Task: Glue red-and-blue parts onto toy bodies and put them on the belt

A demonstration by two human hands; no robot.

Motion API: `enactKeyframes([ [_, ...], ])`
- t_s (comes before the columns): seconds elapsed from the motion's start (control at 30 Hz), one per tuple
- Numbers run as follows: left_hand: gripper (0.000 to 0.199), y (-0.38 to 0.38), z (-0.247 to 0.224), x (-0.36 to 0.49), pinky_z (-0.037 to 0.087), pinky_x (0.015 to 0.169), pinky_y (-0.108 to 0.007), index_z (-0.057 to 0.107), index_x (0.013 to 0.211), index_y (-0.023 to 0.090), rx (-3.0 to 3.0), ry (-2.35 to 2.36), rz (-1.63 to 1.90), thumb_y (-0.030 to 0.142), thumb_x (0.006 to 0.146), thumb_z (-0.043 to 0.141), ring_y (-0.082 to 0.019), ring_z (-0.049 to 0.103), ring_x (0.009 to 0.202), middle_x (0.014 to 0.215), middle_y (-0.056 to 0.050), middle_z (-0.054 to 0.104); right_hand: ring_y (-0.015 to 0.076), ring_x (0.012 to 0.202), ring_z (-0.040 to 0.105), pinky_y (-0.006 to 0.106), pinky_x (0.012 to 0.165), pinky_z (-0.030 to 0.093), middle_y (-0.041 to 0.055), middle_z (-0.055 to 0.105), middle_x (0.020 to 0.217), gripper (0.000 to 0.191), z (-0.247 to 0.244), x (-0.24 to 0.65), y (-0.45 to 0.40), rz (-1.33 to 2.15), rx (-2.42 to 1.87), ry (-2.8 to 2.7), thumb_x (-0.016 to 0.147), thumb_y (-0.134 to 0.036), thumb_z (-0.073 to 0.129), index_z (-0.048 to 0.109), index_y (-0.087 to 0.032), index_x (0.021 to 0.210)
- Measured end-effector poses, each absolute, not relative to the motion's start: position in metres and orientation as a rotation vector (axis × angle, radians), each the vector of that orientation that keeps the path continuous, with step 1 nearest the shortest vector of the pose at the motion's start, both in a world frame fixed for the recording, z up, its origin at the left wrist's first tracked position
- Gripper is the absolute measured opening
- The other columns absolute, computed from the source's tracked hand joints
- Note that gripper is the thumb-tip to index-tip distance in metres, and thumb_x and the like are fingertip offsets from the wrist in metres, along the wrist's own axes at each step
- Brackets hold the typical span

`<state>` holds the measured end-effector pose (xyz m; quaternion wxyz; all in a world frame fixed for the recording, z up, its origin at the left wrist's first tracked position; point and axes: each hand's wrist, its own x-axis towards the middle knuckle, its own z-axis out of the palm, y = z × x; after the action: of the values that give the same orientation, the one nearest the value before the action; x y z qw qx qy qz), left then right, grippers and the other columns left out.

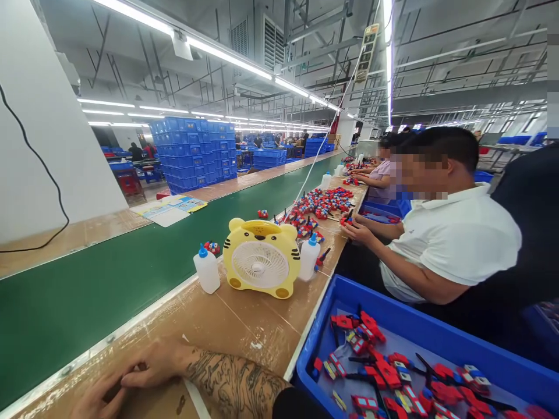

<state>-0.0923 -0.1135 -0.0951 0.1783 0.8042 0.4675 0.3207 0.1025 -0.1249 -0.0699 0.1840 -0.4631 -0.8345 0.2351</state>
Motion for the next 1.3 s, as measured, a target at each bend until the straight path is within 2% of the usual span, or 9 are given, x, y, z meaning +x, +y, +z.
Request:
enactKeyframes([
  [0.27, 0.038, -0.116, -0.099, -0.095, 0.061, 0.073, -0.037, 0.078, 0.087, 0.026, 2.255, 1.337, 0.869, 0.054, 0.074, 0.056, -0.029, 0.072, 0.091, 0.096, -0.005, 0.078, 0.0143, 0.075, 0.065, 0.019, 0.06, 0.045, -0.0055, 0.073, 0.086, 0.036, -0.069, 0.101, -0.128, 0.616, -1.346, -2.321, 0.091, -0.054, 0.055, 0.071, -0.032, 0.115],
  [0.97, 0.042, -0.114, -0.102, -0.098, 0.06, 0.081, -0.041, 0.077, 0.089, 0.025, 2.261, 1.351, 0.824, 0.059, 0.076, 0.055, -0.03, 0.07, 0.096, 0.099, -0.006, 0.077, 0.0151, 0.085, 0.068, 0.021, 0.063, 0.044, -0.0044, 0.075, 0.096, 0.038, -0.063, 0.102, -0.129, 0.596, -1.341, -2.396, 0.094, -0.051, 0.051, 0.068, -0.029, 0.12],
  [1.3, 0.037, -0.117, -0.099, -0.095, 0.06, 0.082, -0.039, 0.076, 0.091, 0.025, 2.214, 1.33, 0.803, 0.053, 0.077, 0.058, -0.03, 0.071, 0.098, 0.102, -0.005, 0.077, 0.0146, 0.081, 0.067, 0.02, 0.06, 0.044, -0.0057, 0.075, 0.091, 0.035, -0.062, 0.102, -0.13, 0.57, -1.331, -2.393, 0.093, -0.051, 0.054, 0.069, -0.031, 0.117],
])
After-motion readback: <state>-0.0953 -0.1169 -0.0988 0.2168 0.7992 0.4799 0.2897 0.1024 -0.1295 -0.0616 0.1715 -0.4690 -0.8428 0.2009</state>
